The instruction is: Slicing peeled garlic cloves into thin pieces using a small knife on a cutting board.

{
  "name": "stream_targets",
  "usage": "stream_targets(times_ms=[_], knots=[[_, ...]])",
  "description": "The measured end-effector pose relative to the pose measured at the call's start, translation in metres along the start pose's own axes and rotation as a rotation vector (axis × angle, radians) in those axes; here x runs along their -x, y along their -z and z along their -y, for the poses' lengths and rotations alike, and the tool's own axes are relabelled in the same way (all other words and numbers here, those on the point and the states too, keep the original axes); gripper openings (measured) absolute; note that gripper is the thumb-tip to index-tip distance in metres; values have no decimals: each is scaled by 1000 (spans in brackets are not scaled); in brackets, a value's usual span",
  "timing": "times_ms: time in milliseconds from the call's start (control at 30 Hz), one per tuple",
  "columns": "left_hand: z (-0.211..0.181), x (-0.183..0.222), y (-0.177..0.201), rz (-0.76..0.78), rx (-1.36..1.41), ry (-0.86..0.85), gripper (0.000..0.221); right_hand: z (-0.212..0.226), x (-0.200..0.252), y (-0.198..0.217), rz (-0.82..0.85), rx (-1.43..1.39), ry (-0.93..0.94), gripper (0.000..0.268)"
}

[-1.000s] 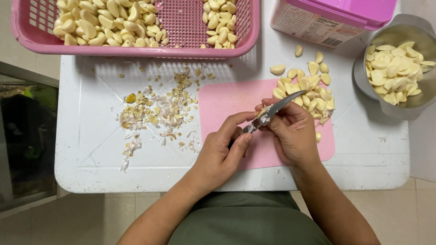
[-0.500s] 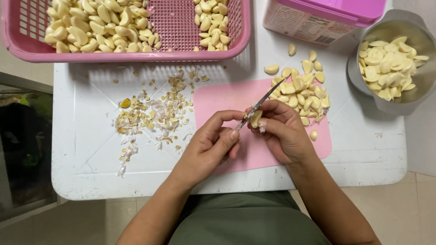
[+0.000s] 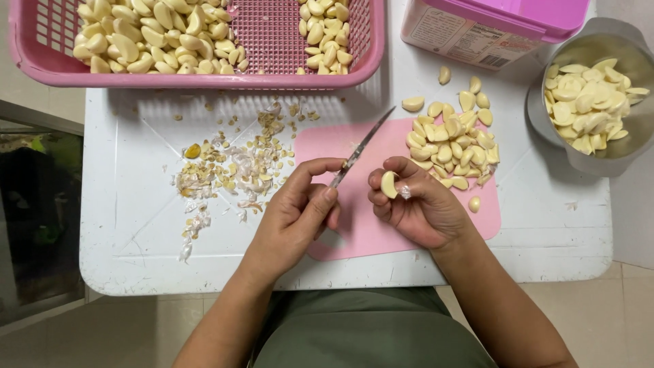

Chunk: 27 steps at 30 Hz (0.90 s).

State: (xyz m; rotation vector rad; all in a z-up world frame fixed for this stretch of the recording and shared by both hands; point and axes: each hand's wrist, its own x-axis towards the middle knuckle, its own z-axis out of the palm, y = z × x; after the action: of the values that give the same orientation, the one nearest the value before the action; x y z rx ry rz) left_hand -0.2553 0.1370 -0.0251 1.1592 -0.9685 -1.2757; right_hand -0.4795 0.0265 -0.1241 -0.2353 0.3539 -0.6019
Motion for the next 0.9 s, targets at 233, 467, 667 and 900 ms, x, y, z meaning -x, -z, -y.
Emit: stream_targets(times_ms=[233, 467, 667, 900], knots=[[-7, 8, 10, -91, -130, -29, 36, 10, -2, 3, 46, -79, -33, 45], [2, 13, 35, -286, -455, -49, 36, 12, -8, 10, 25, -93, -53, 45], [-1, 17, 26, -292, -483, -60, 35, 3, -10, -1, -71, 113, -1, 42], [-6, 21, 13, -234, -331, 4, 43, 22, -9, -119, -185, 1097, 34, 26]])
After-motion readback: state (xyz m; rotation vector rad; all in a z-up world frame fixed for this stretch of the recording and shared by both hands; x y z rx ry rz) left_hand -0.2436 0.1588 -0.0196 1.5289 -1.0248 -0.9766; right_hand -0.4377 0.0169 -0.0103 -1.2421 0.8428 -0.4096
